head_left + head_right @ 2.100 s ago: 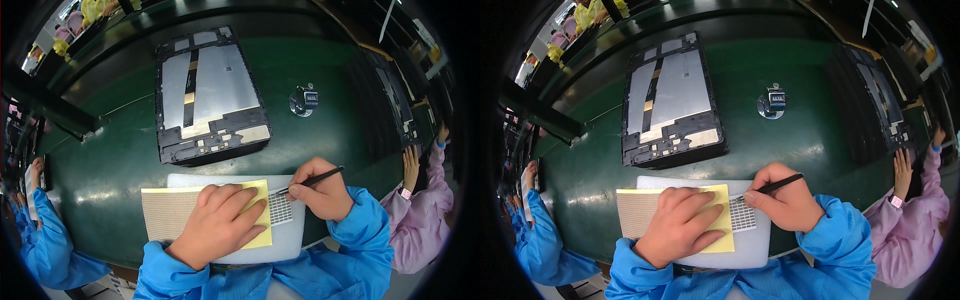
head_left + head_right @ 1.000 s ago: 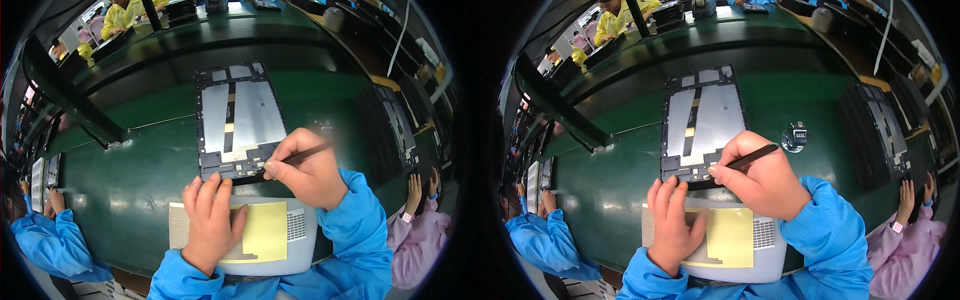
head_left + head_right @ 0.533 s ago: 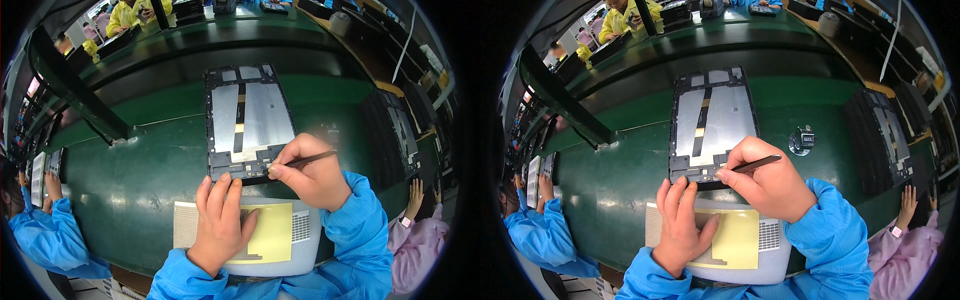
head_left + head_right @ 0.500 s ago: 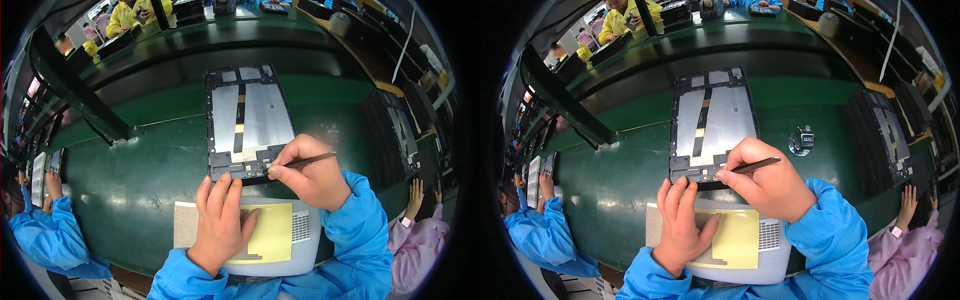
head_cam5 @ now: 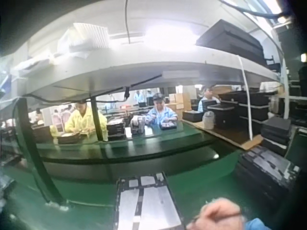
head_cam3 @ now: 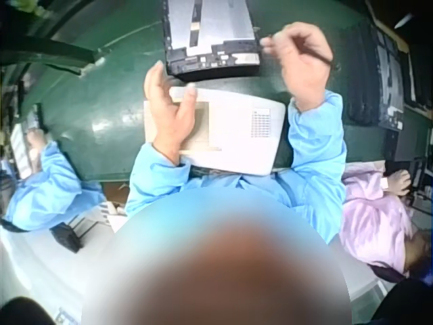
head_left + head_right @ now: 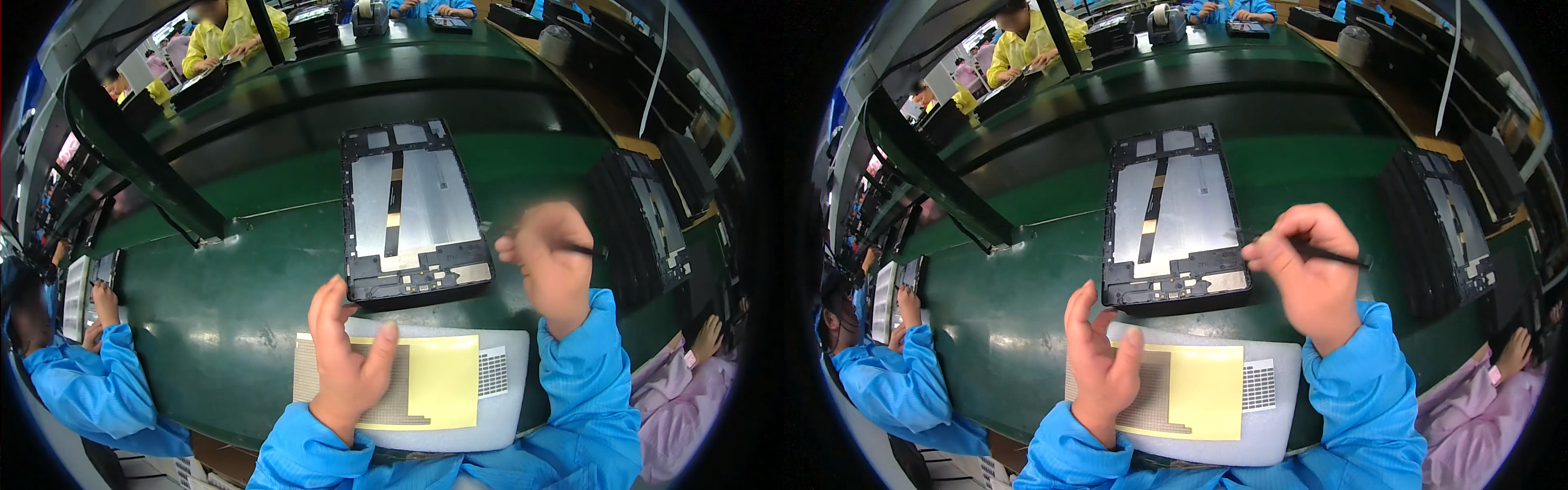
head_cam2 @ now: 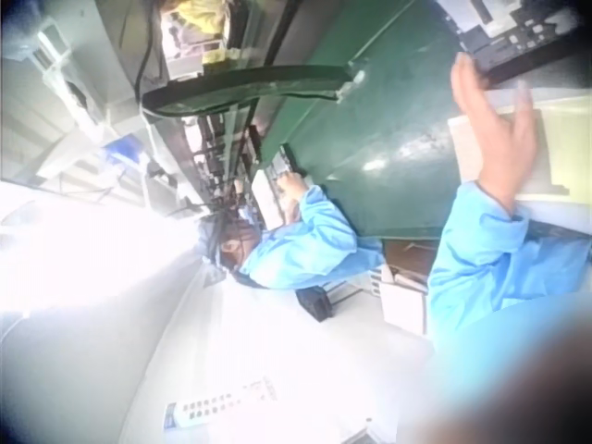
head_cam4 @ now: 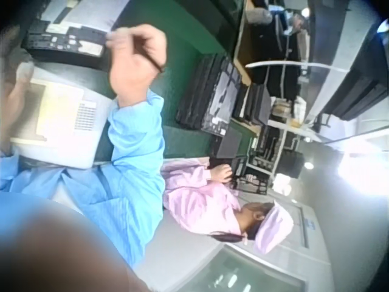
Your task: The person uses tweezers to pick up small components from a yellow sheet and place them onto a black electronic chassis. The person repeatedly handles the chassis, adjusting its position on the green workbench while performing the assembly task.
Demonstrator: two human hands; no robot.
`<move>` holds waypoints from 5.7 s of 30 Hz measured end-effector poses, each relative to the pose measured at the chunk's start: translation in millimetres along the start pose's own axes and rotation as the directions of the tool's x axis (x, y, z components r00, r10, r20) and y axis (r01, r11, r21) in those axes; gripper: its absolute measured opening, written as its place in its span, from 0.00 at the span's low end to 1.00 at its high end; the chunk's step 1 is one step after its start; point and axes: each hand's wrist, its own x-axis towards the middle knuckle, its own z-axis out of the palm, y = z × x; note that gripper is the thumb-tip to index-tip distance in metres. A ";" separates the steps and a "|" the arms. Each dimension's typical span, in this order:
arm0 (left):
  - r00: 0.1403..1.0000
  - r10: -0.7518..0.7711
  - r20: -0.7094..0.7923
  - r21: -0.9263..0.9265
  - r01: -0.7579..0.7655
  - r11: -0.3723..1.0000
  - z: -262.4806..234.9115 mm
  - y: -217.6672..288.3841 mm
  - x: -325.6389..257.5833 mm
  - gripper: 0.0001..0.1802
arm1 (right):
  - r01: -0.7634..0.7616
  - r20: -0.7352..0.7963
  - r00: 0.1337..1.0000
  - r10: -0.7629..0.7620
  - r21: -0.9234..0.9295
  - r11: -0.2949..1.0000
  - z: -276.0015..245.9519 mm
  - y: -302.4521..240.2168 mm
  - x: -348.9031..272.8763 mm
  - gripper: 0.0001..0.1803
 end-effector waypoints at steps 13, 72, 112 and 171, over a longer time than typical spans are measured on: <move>0.945 -0.323 0.050 -0.476 0.307 0.824 2.7 -11.9 22.0 0.23 | 0.054 0.123 0.992 -0.020 -0.275 0.960 -0.6 38.6 -7.5 0.15; 0.923 0.371 0.100 0.287 -0.384 0.878 -5.8 38.8 25.4 0.18 | -0.448 0.372 0.775 0.512 -0.249 0.859 -32.7 -9.5 -77.2 0.10; 0.990 0.063 0.130 0.299 -0.099 0.949 14.2 -13.8 21.2 0.30 | -0.416 0.304 0.871 0.385 0.041 0.908 7.9 -12.8 -66.0 0.10; 0.988 0.007 0.152 0.272 -0.049 0.961 8.2 -13.9 20.7 0.32 | -0.375 0.301 0.877 0.376 -0.062 0.925 5.0 -12.3 -60.8 0.08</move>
